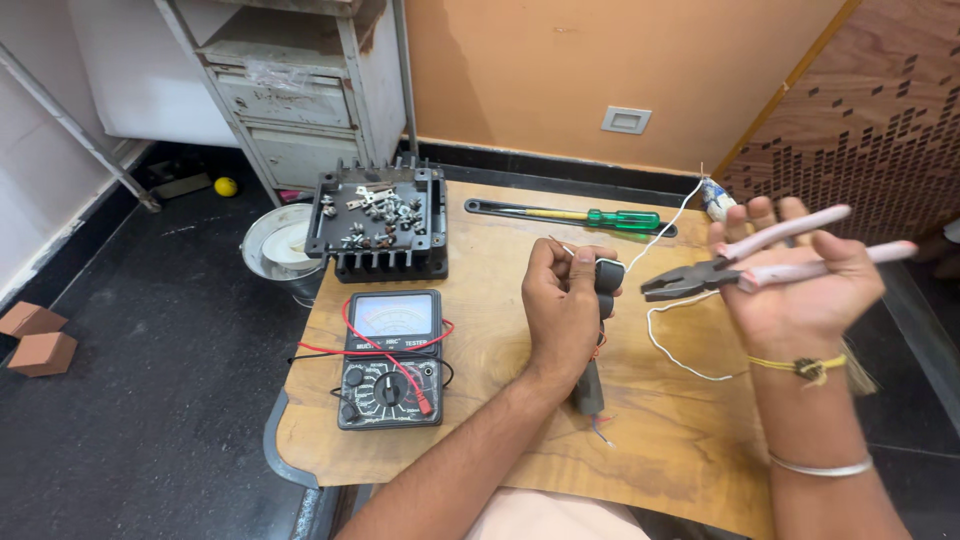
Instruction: The person handles a black cylindrical capacitor and uses wire strippers to strip the insulation from white and red wires connected to it.
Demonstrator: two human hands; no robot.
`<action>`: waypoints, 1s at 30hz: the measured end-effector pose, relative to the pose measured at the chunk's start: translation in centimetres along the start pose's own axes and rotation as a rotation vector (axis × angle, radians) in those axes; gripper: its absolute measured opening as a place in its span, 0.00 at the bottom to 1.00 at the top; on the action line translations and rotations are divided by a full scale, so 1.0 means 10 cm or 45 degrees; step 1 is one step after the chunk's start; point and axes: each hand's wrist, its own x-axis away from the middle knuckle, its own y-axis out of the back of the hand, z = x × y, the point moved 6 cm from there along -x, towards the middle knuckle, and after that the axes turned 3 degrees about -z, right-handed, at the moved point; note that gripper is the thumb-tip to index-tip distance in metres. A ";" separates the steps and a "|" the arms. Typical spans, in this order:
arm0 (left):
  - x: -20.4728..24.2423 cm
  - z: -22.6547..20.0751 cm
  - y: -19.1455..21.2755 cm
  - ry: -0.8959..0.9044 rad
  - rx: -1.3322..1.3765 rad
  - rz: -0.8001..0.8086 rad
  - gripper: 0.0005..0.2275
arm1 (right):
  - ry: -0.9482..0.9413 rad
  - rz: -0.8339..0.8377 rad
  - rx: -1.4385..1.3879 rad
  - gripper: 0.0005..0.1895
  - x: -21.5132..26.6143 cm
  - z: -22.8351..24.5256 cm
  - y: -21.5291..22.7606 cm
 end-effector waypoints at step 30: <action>0.01 0.25 0.13 0.218 -0.215 -0.135 0.07 | 0.519 0.681 0.421 0.38 0.54 -0.15 -0.78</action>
